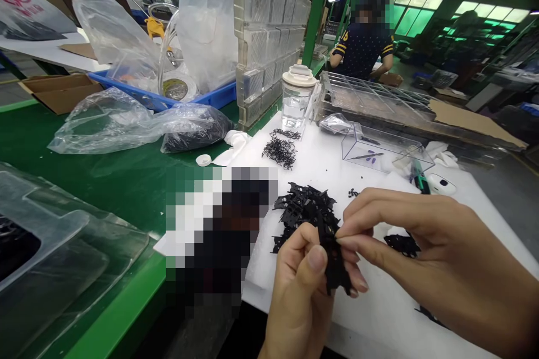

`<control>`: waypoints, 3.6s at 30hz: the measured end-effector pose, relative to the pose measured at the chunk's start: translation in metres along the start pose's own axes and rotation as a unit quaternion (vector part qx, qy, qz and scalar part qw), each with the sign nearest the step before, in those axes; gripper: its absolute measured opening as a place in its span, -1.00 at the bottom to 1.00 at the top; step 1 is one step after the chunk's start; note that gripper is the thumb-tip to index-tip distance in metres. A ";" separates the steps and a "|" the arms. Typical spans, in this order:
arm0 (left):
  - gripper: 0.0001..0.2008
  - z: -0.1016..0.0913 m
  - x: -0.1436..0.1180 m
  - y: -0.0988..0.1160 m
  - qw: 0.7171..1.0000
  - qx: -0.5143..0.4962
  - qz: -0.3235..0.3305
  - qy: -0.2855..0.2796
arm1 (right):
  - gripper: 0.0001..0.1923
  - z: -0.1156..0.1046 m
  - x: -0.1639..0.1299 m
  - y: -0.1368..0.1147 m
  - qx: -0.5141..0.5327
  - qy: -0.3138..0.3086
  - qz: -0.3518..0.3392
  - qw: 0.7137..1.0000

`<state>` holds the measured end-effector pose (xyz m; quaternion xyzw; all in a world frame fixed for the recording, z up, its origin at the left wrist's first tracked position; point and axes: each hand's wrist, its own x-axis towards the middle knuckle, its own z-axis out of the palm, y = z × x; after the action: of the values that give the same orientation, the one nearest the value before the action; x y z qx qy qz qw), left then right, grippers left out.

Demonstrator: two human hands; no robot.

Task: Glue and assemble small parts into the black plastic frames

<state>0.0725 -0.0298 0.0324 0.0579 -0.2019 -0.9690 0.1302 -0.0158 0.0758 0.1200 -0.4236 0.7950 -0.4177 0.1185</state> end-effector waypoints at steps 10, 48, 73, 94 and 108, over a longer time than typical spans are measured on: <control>-0.73 -0.001 0.002 0.000 1.000 -0.030 -0.003 -0.002 | -0.76 0.002 0.002 -0.001 0.022 0.018 0.040 0.999; -0.70 0.000 0.002 0.003 1.000 -0.013 -0.013 0.008 | -0.74 0.001 0.002 -0.003 0.023 0.005 0.056 0.998; -0.68 0.000 0.002 0.006 1.000 0.003 -0.024 0.018 | -0.76 0.002 0.004 -0.004 0.021 0.005 0.057 0.998; -0.73 -0.001 0.002 0.002 0.999 -0.010 -0.013 0.036 | -0.76 0.004 0.002 0.002 -0.019 0.007 -0.030 0.999; -0.73 -0.005 0.000 0.002 0.999 0.020 -0.029 0.021 | -0.80 0.001 0.001 0.005 -0.048 -0.024 -0.060 0.997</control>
<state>0.0738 -0.0336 0.0292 0.0863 -0.2163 -0.9669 0.1047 -0.0184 0.0758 0.1157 -0.4858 0.7843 -0.3751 0.0911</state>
